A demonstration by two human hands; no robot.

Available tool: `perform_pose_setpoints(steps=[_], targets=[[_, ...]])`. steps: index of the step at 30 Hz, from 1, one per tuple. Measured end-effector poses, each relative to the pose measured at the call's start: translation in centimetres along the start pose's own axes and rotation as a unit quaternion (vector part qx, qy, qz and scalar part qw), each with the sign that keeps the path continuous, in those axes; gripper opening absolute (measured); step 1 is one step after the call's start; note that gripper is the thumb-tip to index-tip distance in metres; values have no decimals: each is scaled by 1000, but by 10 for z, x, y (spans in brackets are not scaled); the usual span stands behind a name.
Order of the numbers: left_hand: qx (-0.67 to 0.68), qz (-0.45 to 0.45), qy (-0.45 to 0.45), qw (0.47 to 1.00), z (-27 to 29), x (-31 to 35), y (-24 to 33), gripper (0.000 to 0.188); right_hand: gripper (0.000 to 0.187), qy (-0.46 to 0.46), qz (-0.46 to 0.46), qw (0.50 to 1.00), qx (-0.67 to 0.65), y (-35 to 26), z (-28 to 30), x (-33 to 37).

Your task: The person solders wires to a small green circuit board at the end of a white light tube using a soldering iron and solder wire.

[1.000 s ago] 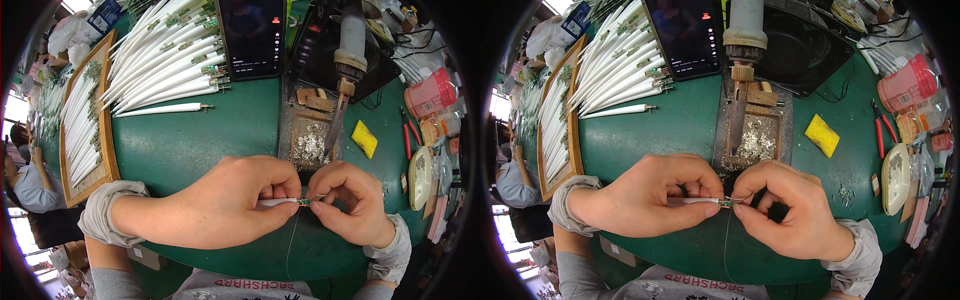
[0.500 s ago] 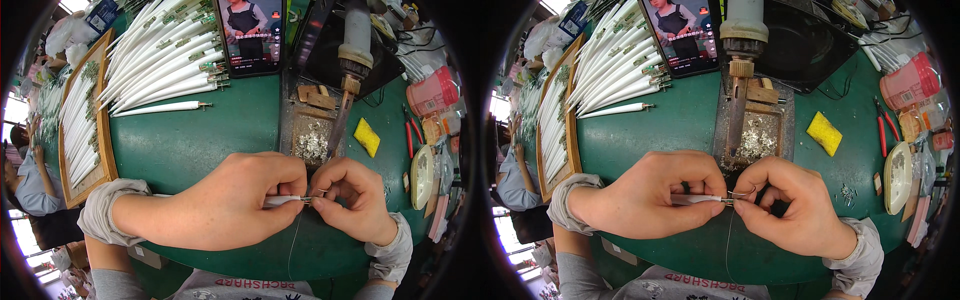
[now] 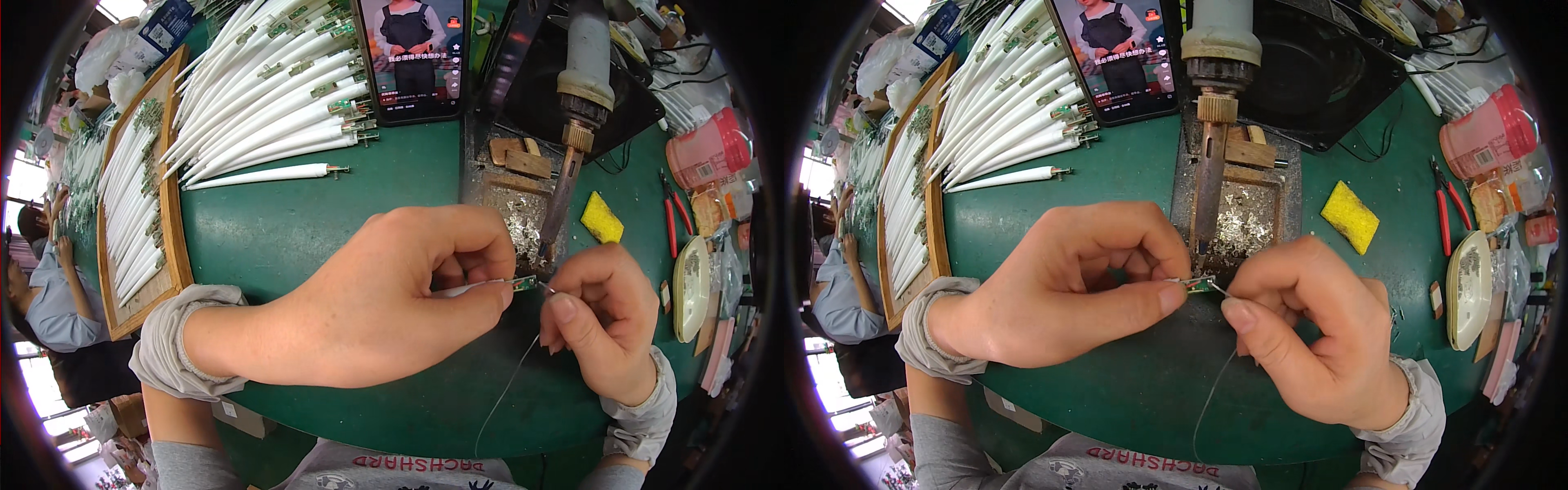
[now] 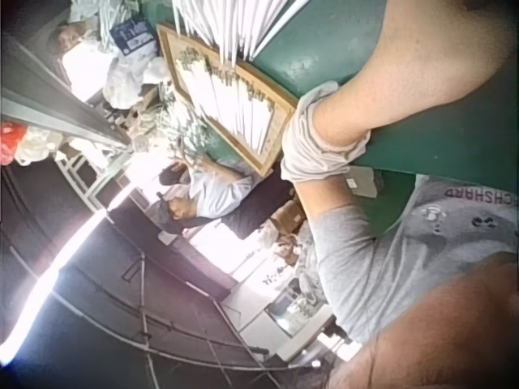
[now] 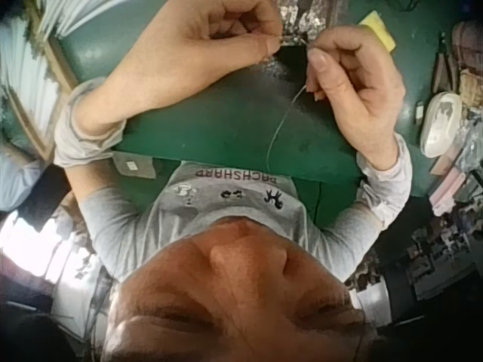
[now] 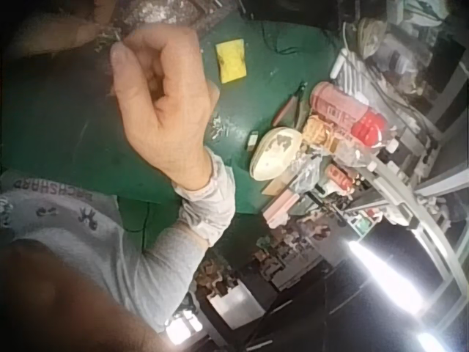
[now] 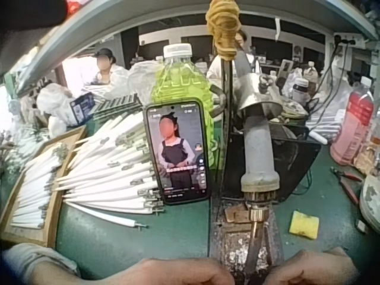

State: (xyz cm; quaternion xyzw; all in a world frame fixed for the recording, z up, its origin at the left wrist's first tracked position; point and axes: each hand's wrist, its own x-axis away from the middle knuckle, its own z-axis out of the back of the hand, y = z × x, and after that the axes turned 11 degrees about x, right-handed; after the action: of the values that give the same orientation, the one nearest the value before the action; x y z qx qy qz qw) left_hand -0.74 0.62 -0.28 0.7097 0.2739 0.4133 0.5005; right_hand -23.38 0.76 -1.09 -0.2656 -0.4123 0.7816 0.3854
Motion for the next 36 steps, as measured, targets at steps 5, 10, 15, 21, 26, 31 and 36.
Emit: perform_pose_setpoints(steps=[5, 10, 15, 21, 26, 31, 36], targets=[[18, -39, -10, 999, 4, -3, -4, 8, 14, 18, -58, 993, -103, 1, -6, -3], [21, -63, -10, 998, 5, -5, -5, 8, 13, 30, -53, 991, -116, 2, -7, -4], [25, -90, -5, 996, 5, -5, -5, 8, 13, 43, -55, 986, -152, 0, -9, -6], [22, -109, -12, 994, 6, -6, -7, 8, 14, 53, -36, 985, -161, 4, -11, -5], [24, -121, -12, 992, 5, -6, -6, 7, 15, 50, -33, 985, -163, 5, -11, -5], [14, -130, -13, 991, 6, -7, -7, 8, 15, 57, -27, 984, -164, 6, -12, -6], [-20, -131, -7, 991, 6, -5, -3, 7, 17, 59, -12, 990, -131, 9, -7, -4]])
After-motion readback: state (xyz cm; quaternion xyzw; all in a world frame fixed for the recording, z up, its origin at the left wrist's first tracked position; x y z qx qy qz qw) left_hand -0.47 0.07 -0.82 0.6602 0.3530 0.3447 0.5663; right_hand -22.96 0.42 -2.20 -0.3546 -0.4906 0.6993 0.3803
